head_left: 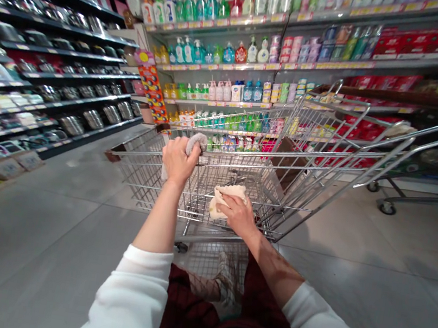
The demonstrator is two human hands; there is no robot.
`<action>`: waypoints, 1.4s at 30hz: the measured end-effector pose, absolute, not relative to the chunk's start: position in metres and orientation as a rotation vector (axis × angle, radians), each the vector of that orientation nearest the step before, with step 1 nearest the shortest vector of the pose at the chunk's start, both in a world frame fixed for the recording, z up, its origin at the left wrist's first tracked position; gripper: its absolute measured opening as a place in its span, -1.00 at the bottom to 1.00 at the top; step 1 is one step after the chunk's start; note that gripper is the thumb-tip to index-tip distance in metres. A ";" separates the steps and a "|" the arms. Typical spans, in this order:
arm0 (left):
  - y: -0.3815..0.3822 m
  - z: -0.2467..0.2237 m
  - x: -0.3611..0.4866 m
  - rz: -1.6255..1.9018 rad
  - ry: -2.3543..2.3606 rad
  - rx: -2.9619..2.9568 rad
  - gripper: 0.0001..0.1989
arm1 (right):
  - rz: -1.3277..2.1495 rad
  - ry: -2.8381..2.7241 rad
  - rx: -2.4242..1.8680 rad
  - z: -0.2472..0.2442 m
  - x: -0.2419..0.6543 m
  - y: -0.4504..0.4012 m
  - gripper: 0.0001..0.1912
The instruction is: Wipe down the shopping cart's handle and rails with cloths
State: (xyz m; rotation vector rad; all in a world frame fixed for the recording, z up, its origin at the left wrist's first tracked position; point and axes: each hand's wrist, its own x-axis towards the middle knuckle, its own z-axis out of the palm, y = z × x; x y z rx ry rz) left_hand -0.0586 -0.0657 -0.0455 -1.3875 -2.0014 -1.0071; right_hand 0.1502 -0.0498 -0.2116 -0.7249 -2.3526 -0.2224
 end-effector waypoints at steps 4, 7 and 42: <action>-0.065 -0.046 -0.059 -0.989 -2.000 -1.382 -0.74 | -0.280 -2.133 -0.777 -0.170 0.148 -0.050 -0.57; -0.065 -0.045 -0.058 -0.990 -2.008 -1.379 -0.73 | -0.333 -1.979 -0.775 -0.125 0.139 -0.045 -0.56; -0.069 -0.036 -0.060 -0.960 -2.063 -1.491 -0.66 | -0.428 -2.249 -0.632 -0.119 0.069 -0.045 -0.58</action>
